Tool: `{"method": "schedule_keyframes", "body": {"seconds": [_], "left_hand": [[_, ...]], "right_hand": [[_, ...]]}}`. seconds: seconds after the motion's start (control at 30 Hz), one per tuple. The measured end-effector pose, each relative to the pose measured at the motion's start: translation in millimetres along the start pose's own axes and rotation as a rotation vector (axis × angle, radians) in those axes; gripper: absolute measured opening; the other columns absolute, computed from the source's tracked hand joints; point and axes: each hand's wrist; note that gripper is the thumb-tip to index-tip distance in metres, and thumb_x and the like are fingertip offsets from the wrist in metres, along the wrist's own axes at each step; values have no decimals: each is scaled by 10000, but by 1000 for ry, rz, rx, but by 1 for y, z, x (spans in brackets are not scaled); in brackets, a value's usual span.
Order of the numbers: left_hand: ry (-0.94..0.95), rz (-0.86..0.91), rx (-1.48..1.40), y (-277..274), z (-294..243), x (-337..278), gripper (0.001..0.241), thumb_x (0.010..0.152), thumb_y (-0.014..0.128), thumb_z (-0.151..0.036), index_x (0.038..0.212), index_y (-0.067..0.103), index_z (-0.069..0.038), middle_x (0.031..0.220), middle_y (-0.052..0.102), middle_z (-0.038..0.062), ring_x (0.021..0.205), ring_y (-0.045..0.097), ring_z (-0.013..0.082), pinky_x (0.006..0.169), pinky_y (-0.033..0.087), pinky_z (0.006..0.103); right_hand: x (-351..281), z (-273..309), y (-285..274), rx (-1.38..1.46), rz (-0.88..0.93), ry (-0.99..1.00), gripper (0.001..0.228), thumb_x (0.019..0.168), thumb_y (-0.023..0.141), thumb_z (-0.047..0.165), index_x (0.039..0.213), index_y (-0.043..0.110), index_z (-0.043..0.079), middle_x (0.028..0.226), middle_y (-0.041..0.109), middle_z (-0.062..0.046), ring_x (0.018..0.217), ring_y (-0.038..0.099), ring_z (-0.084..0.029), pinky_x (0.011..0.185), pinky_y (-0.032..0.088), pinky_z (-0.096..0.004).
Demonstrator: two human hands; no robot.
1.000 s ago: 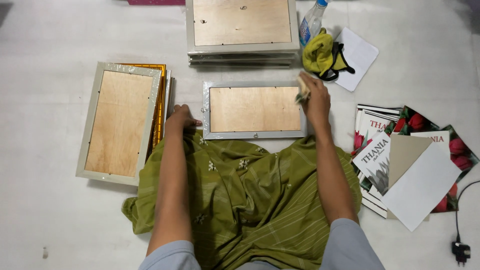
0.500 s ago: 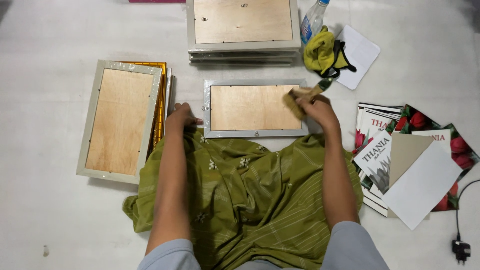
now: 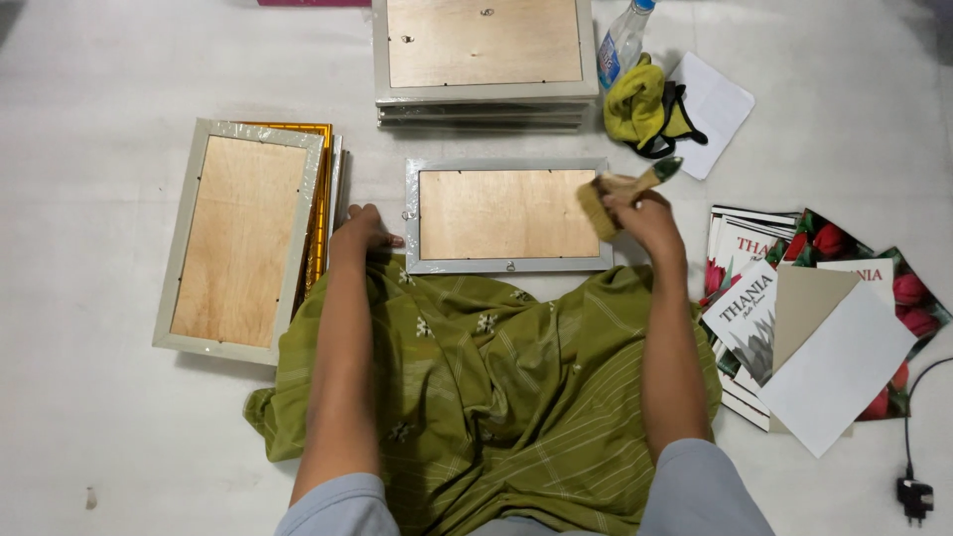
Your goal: Assembling a picture frame by cleaning the glass and inserting the backing board
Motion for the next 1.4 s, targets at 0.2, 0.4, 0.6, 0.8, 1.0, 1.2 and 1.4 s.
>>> {"method": "schedule_keyframes", "body": {"seconds": [0.2,0.4,0.6,0.8,1.0,1.2,1.4], "left_hand": [[16,-2,19,6,8,15,954,738,897,-509,1386,438,20,1523,328,262,1408,422,505,1169,376,599],[41,-28,1,4,5,1,923,745,891,-520,1358,459,18,1490,356,264,1392,437,511,1150,389,604],[21,-24,27,8,9,11,932,740,900,-507,1375,450,5,1511,342,260,1403,431,499,1170,387,575],[19,-19,16,3,5,7,895,766,892,-465,1381,453,15,1502,348,269,1397,431,508,1161,384,587],[42,-26,9,11,14,19,925,742,900,-515,1363,461,12,1496,354,269,1390,436,511,1167,382,588],[48,-30,-5,6,8,7,914,747,895,-510,1354,463,21,1489,359,267,1393,436,505,1171,377,585],[80,-48,-27,10,13,17,890,740,904,-496,1323,477,25,1493,356,270,1390,435,513,1165,391,583]], "right_hand": [[-89,88,-15,-188,300,26,809,859,600,622,1185,710,-110,1255,680,-342,1243,613,-479,1070,473,-567],[-46,39,-10,-70,155,-25,669,870,656,512,1090,738,-114,1165,703,-339,1174,638,-487,998,495,-565],[-143,143,-55,-81,281,65,731,791,649,503,1146,723,-131,1231,688,-347,1232,620,-490,1041,471,-564],[-51,46,-1,-116,302,-35,874,816,598,659,1133,732,-144,1214,691,-362,1209,611,-535,1046,474,-585],[-5,-20,6,-222,144,24,701,891,607,630,1124,768,-12,1155,742,-246,1182,662,-421,994,515,-539],[-94,124,-18,-156,310,26,862,787,627,616,1237,679,-117,1326,636,-352,1294,568,-494,1111,454,-549],[-13,5,-4,-60,-53,25,717,908,660,615,1223,719,-27,1151,726,-230,1119,676,-403,966,513,-515]]}}
Point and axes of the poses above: each hand's wrist, its own x-axis towards the middle knuckle, its own y-axis out of the palm, z = x × y
